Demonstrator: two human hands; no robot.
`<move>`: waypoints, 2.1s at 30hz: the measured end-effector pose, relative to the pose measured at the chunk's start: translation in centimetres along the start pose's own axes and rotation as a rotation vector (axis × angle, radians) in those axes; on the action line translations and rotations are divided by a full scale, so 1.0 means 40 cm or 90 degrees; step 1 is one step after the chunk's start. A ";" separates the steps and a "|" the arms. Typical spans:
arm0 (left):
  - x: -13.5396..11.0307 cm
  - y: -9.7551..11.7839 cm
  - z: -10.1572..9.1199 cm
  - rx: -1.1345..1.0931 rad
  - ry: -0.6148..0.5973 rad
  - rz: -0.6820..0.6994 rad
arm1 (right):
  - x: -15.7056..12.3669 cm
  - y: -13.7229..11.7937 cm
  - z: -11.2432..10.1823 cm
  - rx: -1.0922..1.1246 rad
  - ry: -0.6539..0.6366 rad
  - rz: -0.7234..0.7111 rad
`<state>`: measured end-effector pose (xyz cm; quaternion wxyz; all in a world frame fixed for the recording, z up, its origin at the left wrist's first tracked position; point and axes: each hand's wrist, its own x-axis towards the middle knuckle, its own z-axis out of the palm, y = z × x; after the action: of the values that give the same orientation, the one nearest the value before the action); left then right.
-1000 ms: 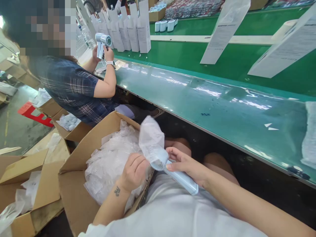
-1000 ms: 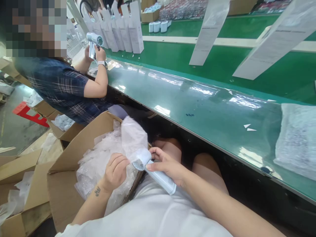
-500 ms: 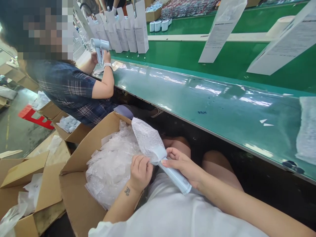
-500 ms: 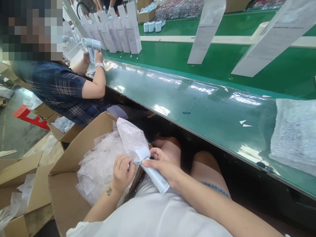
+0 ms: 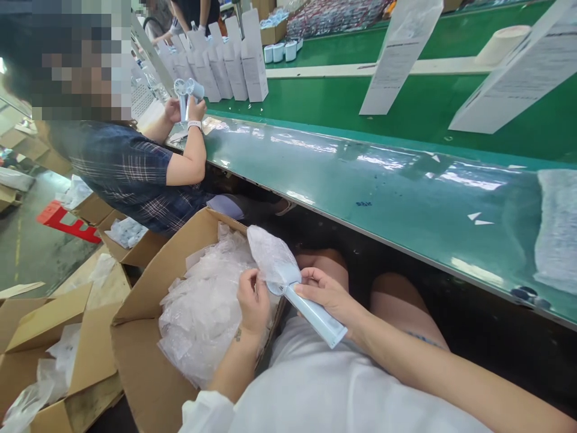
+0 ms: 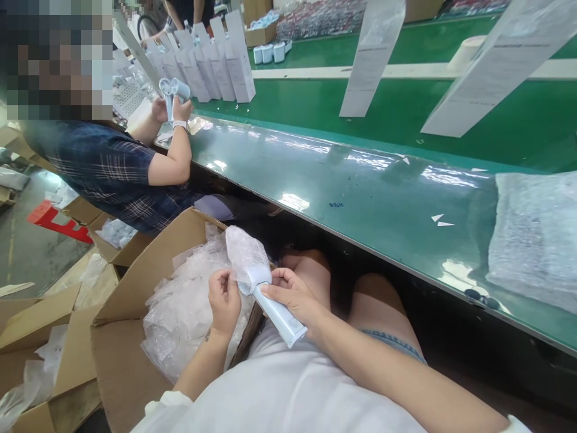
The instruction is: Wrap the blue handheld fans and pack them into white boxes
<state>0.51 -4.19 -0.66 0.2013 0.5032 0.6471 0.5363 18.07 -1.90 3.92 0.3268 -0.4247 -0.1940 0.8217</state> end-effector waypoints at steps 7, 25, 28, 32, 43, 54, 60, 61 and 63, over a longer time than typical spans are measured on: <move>-0.031 -0.015 0.048 -0.015 -0.101 -0.193 | 0.024 0.015 -0.011 -0.038 0.098 -0.030; -0.026 0.040 0.101 -0.286 -0.054 -0.363 | 0.024 -0.009 -0.036 -0.085 0.097 -0.062; 0.008 0.051 0.092 -0.454 -0.057 -0.431 | 0.018 -0.014 -0.042 -0.099 0.081 -0.049; 0.018 0.064 0.084 -0.593 -0.188 -0.478 | 0.008 -0.028 -0.046 -0.077 0.085 -0.015; -0.008 0.056 0.057 -0.005 -0.150 0.070 | -0.003 -0.004 -0.026 0.003 0.073 0.049; 0.003 0.112 0.054 0.101 -0.272 0.089 | 0.023 0.008 -0.049 -0.032 0.049 0.064; -0.007 0.130 0.042 0.188 -0.246 0.401 | 0.029 0.013 -0.082 -0.368 0.173 -0.138; -0.008 0.134 0.036 0.194 -0.238 0.458 | 0.008 0.000 -0.088 -0.440 0.168 -0.184; -0.005 0.144 0.024 0.180 -0.273 0.532 | -0.057 -0.041 -0.098 -0.619 0.098 -0.284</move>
<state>3.85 -4.36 4.14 0.0275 0.8411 0.4004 0.3626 22.89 -2.19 3.98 0.2726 -0.5344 -0.6127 0.5145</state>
